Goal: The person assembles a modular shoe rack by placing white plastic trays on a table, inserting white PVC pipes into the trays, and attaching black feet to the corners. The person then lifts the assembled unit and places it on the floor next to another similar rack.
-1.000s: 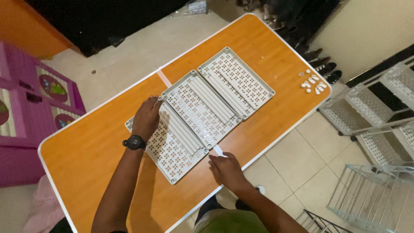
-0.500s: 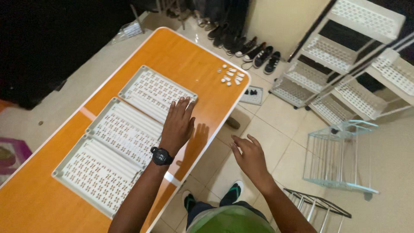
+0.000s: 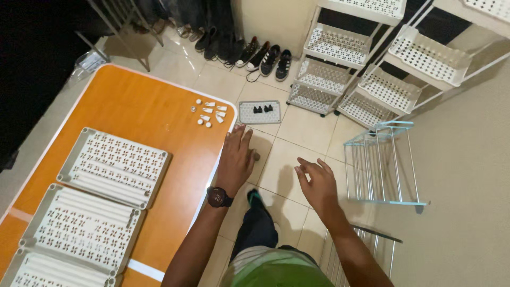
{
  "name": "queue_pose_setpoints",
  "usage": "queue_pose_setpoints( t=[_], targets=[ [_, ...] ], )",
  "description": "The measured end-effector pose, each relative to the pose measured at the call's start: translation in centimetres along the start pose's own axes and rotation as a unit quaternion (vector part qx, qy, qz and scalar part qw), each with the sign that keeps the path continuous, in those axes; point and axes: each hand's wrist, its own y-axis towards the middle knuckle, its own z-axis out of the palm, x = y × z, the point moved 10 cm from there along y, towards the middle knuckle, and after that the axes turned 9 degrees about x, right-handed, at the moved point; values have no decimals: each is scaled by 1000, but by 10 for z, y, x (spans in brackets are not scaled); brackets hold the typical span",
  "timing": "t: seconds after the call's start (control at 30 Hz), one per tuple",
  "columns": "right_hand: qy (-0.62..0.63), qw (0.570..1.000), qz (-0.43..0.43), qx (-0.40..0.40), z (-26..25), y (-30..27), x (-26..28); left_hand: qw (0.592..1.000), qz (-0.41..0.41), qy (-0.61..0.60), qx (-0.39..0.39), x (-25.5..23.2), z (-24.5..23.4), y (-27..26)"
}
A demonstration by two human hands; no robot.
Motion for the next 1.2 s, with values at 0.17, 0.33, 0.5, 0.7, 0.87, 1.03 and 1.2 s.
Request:
queue_pose_setpoints(
  t=[0.17,0.33,0.5,0.7,0.87,1.03,1.2],
  targets=[
    [-11,996,-69,-56,-11,51,-34,1000,10,9,-4,13,53,65],
    [-4,999,22,24,6,142,-95,999,-10,-32,-3,50,98,141],
    [-13,1000,-2,18,16,237,-130,991,-95,-92,-28,110,132,223],
    [-2,999,14,35,63,341,-214,978,-173,-106,-44,186,215,293],
    [-6,997,-15,70,136,408,-284,977,-200,-57,-42,263,302,315],
    [0,993,-39,111,236,476,-366,963,-268,-19,-36,377,403,308],
    [27,988,-81,127,361,514,-470,948,-318,31,-6,505,532,269]
  ],
)
